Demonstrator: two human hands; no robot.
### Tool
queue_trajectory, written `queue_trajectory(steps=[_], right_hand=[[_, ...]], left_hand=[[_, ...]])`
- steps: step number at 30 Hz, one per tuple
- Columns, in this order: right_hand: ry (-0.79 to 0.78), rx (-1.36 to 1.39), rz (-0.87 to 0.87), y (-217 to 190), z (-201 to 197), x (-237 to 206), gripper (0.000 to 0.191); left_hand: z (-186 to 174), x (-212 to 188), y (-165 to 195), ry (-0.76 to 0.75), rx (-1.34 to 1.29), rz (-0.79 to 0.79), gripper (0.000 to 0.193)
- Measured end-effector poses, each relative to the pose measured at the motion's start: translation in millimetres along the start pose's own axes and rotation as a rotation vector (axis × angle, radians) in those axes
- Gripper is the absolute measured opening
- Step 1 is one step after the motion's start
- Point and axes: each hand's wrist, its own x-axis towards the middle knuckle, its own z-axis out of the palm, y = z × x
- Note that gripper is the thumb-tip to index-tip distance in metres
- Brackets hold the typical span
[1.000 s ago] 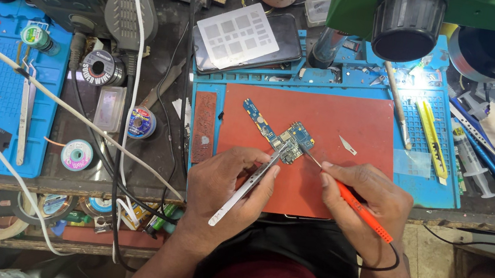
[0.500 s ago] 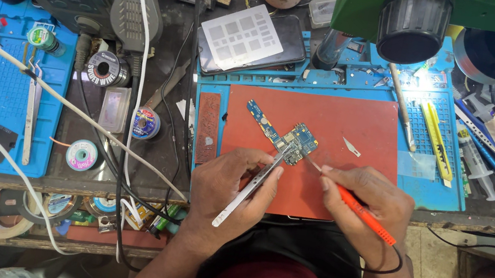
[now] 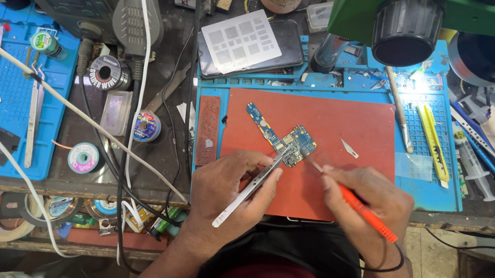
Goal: The person uses tweezers and a precision screwdriver to manipulate and adjust components on a small circuit board. They reposition the board on the work mat and continue fine adjustments to specific areas.
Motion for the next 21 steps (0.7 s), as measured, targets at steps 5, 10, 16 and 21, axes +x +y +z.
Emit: queue_trajectory(steps=[5,10,16,21], right_hand=[[0.013,0.012,-0.024,-2.0,0.7,-0.5,0.016],[0.016,-0.016,-0.004,-2.5,1.0,-2.2,0.016],[0.027,-0.005,0.044,-1.6,2.7,-4.9,0.018],[0.046,0.034,0.025,-7.1,1.0,-5.5,0.018]], left_hand=[[-0.8,-0.5,2.0,-0.002,0.0,-0.001,0.018],[-2.1,-0.8,3.0,-0.002,0.0,0.005,0.019],[-2.4,-2.1,2.1,0.004,-0.018,0.011,0.019],[-4.1,-3.4,1.1,0.035,-0.055,-0.024,0.019]])
